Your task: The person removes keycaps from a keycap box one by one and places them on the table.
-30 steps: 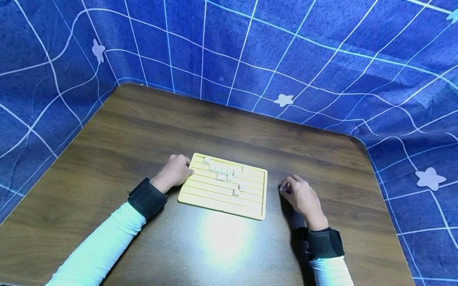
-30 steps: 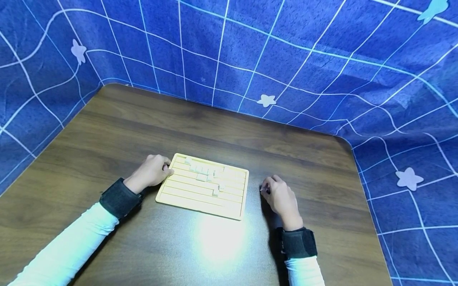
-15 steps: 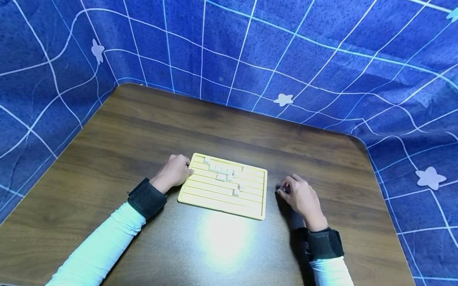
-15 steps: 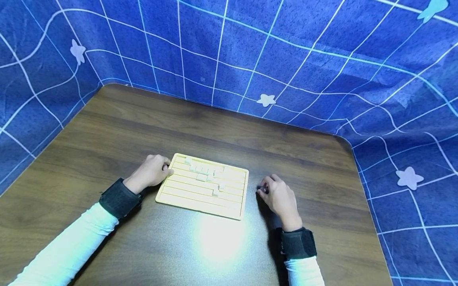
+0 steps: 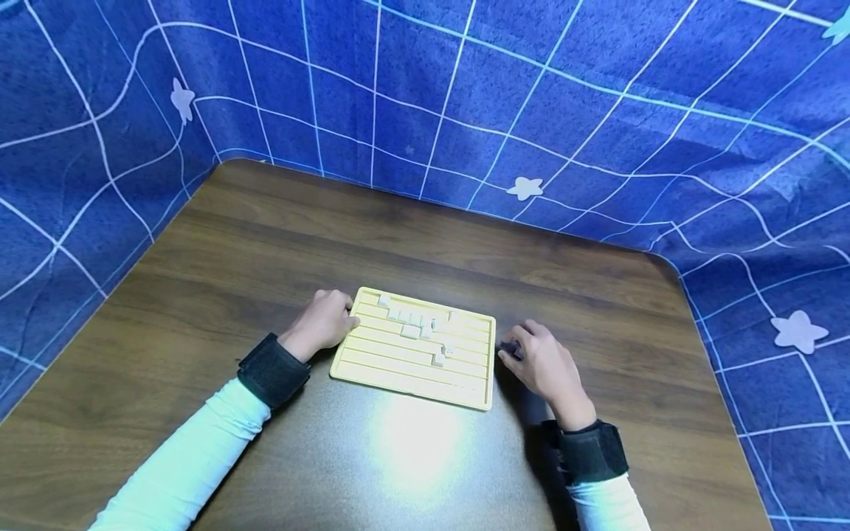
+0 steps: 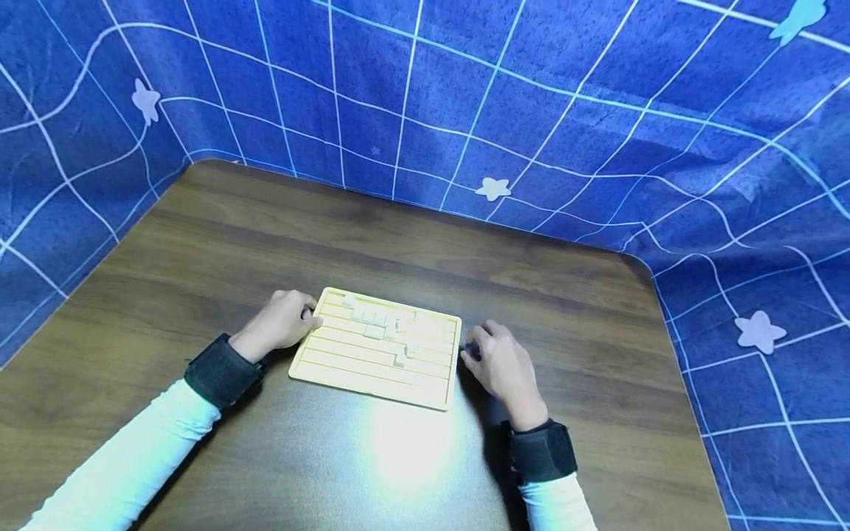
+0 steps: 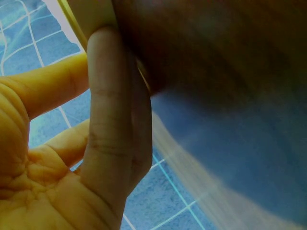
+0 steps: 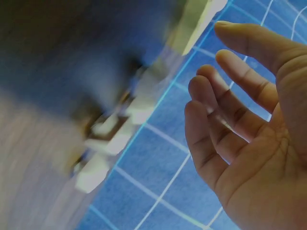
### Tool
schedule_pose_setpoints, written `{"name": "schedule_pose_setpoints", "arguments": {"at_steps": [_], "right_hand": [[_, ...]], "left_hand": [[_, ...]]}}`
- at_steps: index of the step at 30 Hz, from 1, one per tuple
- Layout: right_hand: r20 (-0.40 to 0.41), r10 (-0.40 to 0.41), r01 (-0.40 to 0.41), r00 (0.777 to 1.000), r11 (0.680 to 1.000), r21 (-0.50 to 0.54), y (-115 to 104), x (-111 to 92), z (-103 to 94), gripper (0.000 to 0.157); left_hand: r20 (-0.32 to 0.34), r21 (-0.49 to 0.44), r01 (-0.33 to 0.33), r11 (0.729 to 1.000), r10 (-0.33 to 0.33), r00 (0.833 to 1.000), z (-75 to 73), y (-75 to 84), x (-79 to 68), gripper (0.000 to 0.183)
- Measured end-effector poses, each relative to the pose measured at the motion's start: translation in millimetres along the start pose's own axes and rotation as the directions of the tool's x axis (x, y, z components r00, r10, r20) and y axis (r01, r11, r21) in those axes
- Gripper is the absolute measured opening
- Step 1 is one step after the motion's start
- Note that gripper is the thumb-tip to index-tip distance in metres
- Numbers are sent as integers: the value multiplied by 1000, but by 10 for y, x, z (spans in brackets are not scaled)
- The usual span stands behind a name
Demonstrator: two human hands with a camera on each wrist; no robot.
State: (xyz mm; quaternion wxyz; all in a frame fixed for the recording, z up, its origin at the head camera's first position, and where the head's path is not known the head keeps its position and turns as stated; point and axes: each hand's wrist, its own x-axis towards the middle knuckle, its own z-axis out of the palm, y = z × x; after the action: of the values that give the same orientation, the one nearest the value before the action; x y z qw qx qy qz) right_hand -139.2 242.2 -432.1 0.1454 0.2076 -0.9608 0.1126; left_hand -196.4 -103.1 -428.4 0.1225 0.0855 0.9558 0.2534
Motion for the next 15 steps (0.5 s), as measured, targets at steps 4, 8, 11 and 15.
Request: {"name": "schedule_pose_setpoints", "arguments": {"at_steps": [4,8,11,15], "right_hand": [[-16,-81,81,997,997,14,-140,95,13,19],[-10,-189,190,982,981,48,-293,192,50,20],[-14,-260,260,965,964,62,-395,245,92,20],[-19,-310,311,950,949,48,-497,272,150,17]], "left_hand": [[0,-1,6,1000,-6,1000,-22,2,-3,23],[0,1,10,1000,-10,1000,-8,-2,0,18],[1,-2,22,1000,-22,1000,6,2,-1,17],[2,-16,26,1000,-26,1000,16,13,-15,18]]}}
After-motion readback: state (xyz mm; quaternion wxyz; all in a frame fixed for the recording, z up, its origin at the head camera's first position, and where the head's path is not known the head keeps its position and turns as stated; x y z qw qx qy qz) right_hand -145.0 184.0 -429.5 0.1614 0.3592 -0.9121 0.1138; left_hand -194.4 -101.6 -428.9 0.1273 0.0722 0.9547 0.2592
